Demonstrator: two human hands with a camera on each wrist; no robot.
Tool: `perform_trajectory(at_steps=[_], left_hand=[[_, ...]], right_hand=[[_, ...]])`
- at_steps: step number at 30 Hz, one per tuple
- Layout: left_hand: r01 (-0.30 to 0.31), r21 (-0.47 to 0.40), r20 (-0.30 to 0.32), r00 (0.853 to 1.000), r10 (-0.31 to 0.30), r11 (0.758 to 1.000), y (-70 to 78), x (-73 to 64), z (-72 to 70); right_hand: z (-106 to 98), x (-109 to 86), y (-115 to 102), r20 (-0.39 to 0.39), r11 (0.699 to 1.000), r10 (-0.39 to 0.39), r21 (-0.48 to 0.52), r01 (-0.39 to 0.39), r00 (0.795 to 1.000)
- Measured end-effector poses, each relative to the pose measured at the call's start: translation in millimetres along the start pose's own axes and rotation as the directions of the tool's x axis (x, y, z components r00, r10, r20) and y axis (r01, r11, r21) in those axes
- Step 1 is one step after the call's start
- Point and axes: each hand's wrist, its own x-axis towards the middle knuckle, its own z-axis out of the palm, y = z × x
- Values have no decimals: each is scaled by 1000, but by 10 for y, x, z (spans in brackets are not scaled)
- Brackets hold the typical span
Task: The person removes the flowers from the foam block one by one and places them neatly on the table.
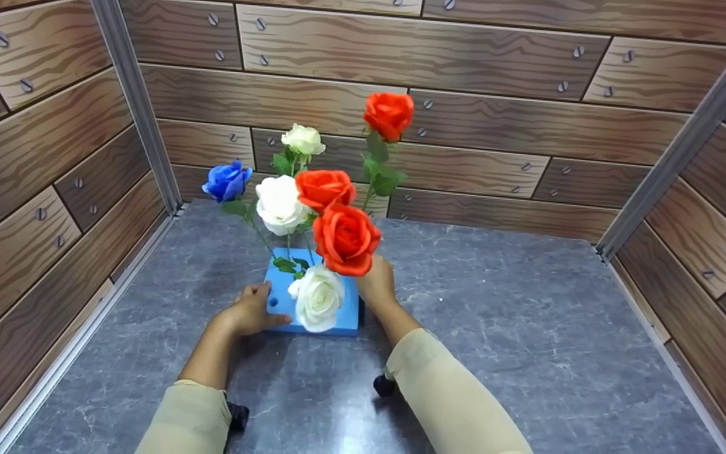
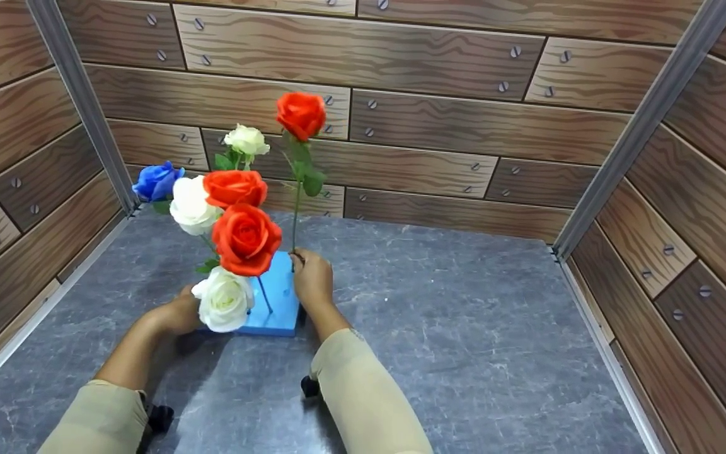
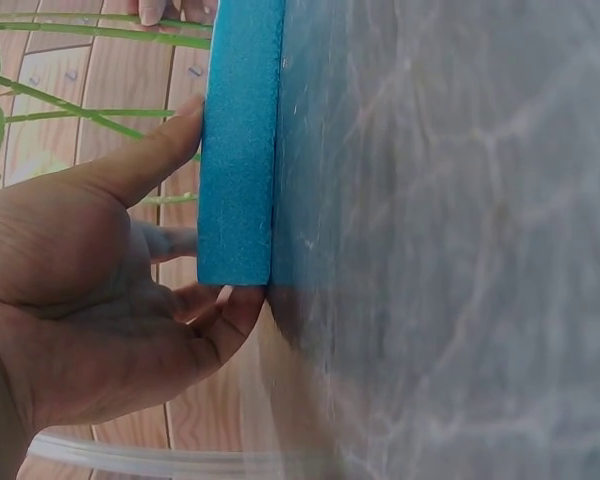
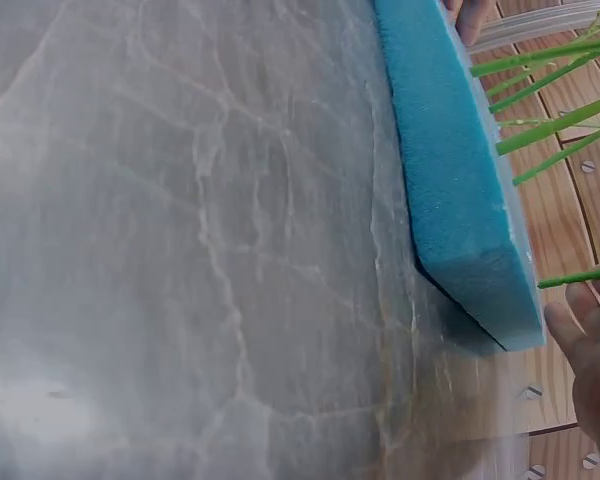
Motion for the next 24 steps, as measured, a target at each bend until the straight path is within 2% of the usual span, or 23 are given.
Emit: perform_trajectory(at_steps=[4, 7, 11, 14, 24], left_hand=[[-8, 7, 12, 1000, 8, 1000, 5, 7, 4], [-9, 10, 20, 1000, 9, 1000, -6, 9, -2], [-8, 4, 27, 1000, 7, 1000, -19, 2, -10], [-9, 9, 27, 1000, 9, 1000, -14, 2, -10], [7, 6, 40, 999, -7, 1000, 1, -14, 6]], right_hand=[[-47, 7, 10, -45, 997, -72, -28, 70, 996], [-98, 18, 1, -31, 999, -40, 15, 40, 999], [-185, 17, -14, 22, 992, 56, 114, -59, 998], [-245, 10, 1, 40, 987, 61, 144, -66, 997], [-423, -64, 76, 61, 979, 1, 204, -14, 998]])
